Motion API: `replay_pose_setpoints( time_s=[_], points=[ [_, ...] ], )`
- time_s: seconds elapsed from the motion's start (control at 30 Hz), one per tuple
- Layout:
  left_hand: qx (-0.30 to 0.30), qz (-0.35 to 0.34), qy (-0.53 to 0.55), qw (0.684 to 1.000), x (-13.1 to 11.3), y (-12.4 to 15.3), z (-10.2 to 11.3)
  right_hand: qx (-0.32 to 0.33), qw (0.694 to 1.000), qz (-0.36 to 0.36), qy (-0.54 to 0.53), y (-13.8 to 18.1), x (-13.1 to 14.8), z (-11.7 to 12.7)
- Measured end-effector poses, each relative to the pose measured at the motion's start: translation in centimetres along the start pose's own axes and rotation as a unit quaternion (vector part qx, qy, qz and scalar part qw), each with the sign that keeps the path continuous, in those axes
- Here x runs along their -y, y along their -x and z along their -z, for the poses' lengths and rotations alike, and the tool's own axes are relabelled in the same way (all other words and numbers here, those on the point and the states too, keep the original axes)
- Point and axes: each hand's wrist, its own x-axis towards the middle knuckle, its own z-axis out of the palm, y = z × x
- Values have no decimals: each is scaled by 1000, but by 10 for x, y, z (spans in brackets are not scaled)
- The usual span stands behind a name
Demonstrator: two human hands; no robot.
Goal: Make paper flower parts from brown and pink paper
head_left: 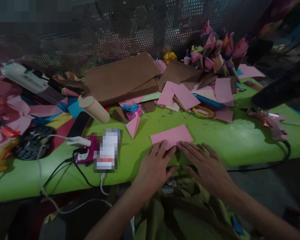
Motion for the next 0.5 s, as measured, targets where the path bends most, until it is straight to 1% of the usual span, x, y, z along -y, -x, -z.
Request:
replay_pose_setpoints(
  time_s=[0.13,0.27,0.43,0.5],
  points=[
    [11,-5,0,1000,4,5,2,-8,999,-38,10,6,-15,4],
    [16,-11,-19,1000,7,16,4,-8,999,-35,5,8,-20,3],
    [11,33,-41,999,11,37,7,-7,999,-35,-11,9,-20,3],
    [14,42,-44,998,12,44,9,-1,999,-35,-18,9,-20,3]
  ],
)
